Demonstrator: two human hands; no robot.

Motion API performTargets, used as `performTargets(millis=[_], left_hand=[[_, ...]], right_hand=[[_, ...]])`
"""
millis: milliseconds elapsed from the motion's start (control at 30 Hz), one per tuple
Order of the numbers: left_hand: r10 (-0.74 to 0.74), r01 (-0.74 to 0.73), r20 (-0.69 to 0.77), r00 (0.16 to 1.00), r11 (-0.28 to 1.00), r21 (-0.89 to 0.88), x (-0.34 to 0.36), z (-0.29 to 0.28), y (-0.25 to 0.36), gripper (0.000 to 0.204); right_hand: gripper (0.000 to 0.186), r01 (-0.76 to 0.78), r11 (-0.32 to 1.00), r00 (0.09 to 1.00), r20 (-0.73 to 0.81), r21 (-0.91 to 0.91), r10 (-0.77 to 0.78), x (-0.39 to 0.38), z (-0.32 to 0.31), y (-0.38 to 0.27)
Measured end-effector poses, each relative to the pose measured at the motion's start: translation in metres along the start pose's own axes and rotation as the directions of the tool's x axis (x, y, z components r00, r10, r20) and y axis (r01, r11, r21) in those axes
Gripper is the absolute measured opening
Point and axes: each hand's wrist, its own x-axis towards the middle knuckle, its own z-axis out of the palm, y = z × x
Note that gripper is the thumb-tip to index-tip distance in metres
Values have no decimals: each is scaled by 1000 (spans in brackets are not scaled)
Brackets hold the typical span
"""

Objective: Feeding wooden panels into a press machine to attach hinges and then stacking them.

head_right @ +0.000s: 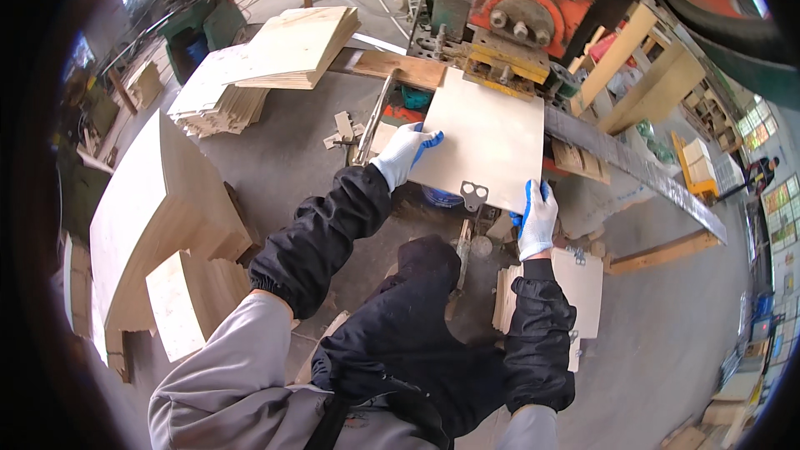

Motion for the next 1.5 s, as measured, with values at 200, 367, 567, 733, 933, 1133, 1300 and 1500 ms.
performTargets(millis=[200, 367, 567, 733, 933, 1133, 1300, 1500], left_hand=[[232, -248, 115, 966, 956, 155, -72, 44, -71, 30], [-45, -87, 311, 949, 912, 400, -165, 83, -105, 43], [-414, 117, 349, 841, 768, 630, -216, 107, -173, 34], [-451, 92, 396, 800, 744, 662, -213, 141, -194, 34], [-293, -82, 413, 862, 724, 685, -184, 159, -179, 35], [275, -208, 66, 959, 530, 822, -156, 41, -71, 37], [890, -307, 206, 407, -79, 948, -66, -59, 67, 39], [598, 117, 221, 770, -474, 873, -33, -240, 204, 63]], right_hand=[[33, -71, 993, 997, 14, 96, 70, -72, -86, 55], [23, 217, 769, 813, -324, -602, -483, -208, -157, 105], [32, -193, 975, 459, -888, -114, -13, -384, -300, 194], [45, 59, 982, 284, -947, 177, 153, -411, -425, 217], [78, -886, 429, 183, -983, -178, -30, -386, -573, 274], [63, -182, 941, 786, -533, 285, 313, -291, -373, 262], [49, -171, 966, 941, -322, -194, 102, -244, -231, 156], [48, -64, 998, 986, 153, -19, 66, -190, -58, 97]])
